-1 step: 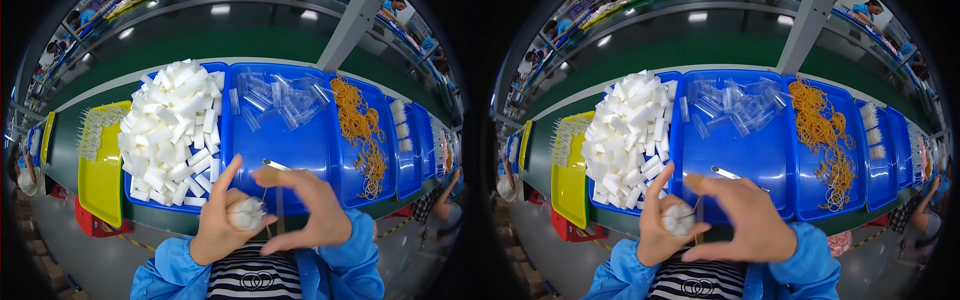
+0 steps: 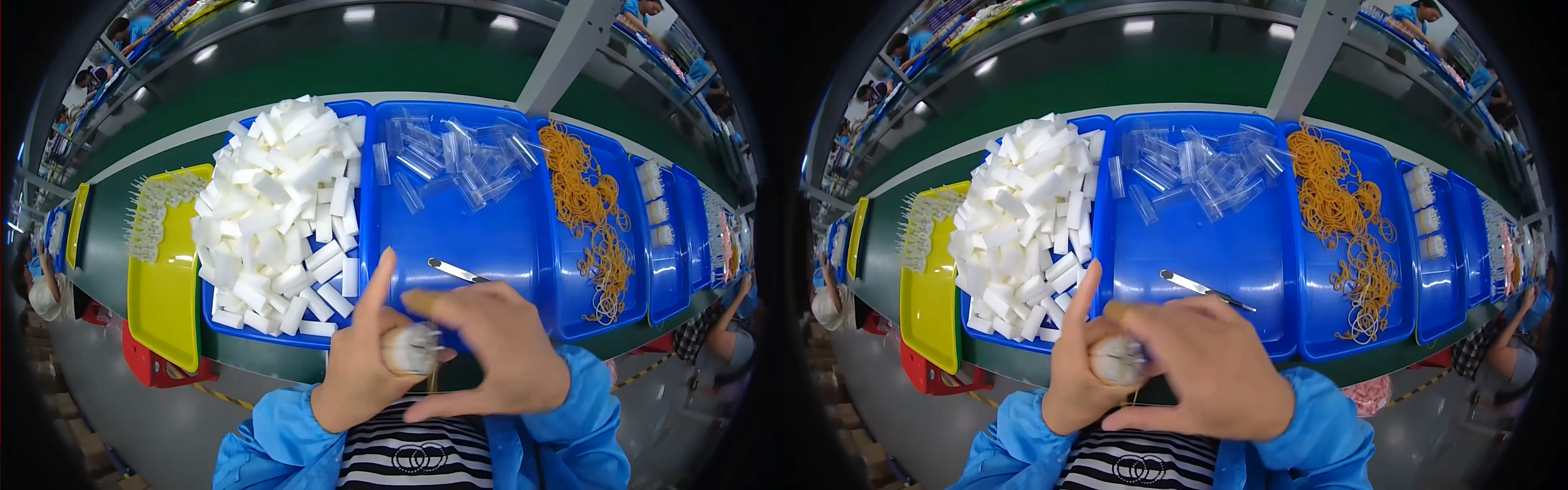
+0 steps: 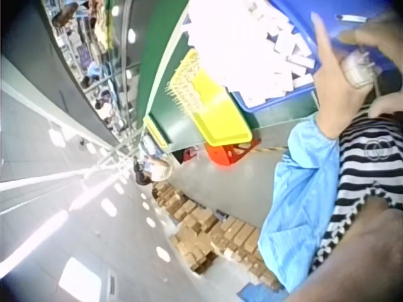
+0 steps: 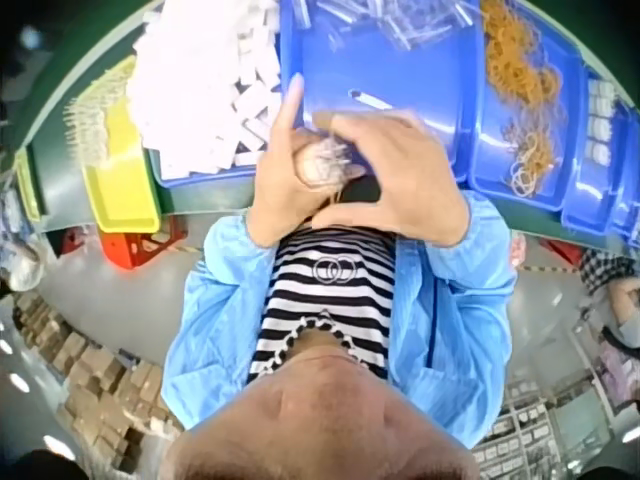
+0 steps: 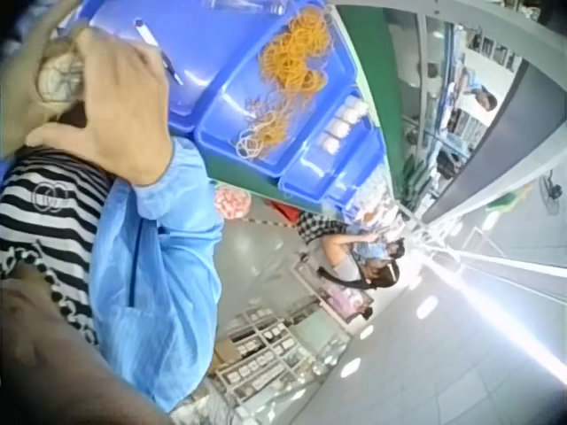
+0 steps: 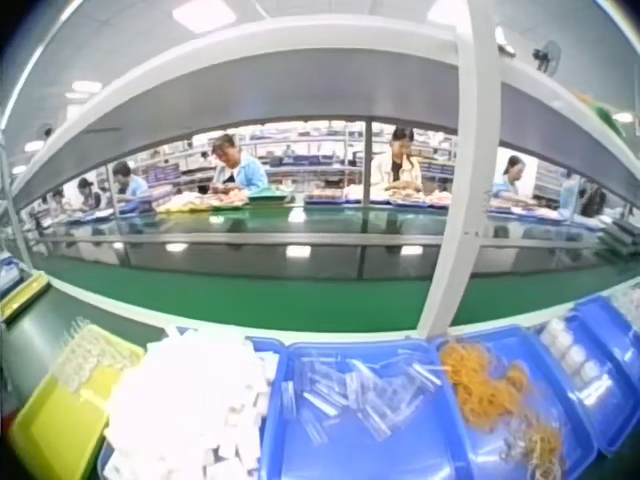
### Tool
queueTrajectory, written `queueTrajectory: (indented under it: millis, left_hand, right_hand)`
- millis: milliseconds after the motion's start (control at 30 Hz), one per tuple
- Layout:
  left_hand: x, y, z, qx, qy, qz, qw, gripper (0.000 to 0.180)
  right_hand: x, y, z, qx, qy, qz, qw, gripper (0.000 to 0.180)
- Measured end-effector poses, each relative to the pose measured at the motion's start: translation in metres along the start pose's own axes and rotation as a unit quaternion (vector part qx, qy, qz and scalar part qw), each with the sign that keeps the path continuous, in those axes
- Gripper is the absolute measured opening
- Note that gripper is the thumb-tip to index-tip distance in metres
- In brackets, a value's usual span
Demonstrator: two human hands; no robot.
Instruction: The person assembles small white cylindrical components by inserting them into clear plastic sleeves and securing them with rubber bands. They use a metal tool to adjust the components within the sleeves and place the finished bundles into a yellow tray.
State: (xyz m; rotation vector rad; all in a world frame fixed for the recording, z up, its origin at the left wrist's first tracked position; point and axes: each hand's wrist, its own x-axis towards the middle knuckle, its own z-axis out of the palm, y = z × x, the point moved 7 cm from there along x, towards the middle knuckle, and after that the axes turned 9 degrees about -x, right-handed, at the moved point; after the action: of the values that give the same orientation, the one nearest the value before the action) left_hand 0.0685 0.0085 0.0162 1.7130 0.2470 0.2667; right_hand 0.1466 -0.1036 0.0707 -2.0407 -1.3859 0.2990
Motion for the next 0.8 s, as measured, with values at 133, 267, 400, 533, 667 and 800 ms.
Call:
queueTrajectory:
  millis: [133, 267, 400, 533, 667, 800]
  left_hand:
    - [0.003, 0.012, 0.004, 0.075, -0.092, 0.067, 0.991, 0.075]
    - [0.000, -0.014, -0.005, -0.173, -0.140, -0.108, 0.969, 0.050]
    - [-0.012, -0.026, 0.024, -0.545, -0.234, -0.304, 0.745, 0.032]
    - [-0.033, -0.037, 0.032, -0.505, -0.060, -0.331, 0.795, 0.034]
    - [-0.006, -0.021, 0.005, -0.480, 0.060, -0.065, 0.873, 0.046]
    - [0.003, 0.014, -0.009, -0.045, 0.034, 0.209, 0.976, 0.093]
  right_hand:
    - [-0.006, 0.003, 0.004, -0.143, 0.006, 0.007, 0.990, 0.063]
    - [-0.018, -0.002, 0.008, -0.098, -0.079, -0.028, 0.992, 0.041]
    - [-0.024, -0.038, -0.002, 0.106, -0.044, -0.195, 0.974, 0.024]
    - [-0.022, -0.035, 0.005, -0.141, 0.134, -0.222, 0.955, 0.038]
    - [-0.015, 0.031, 0.031, 0.440, 0.100, 0.088, 0.888, 0.070]
    - [-0.011, 0.023, 0.017, 0.321, 0.079, 0.053, 0.942, 0.081]
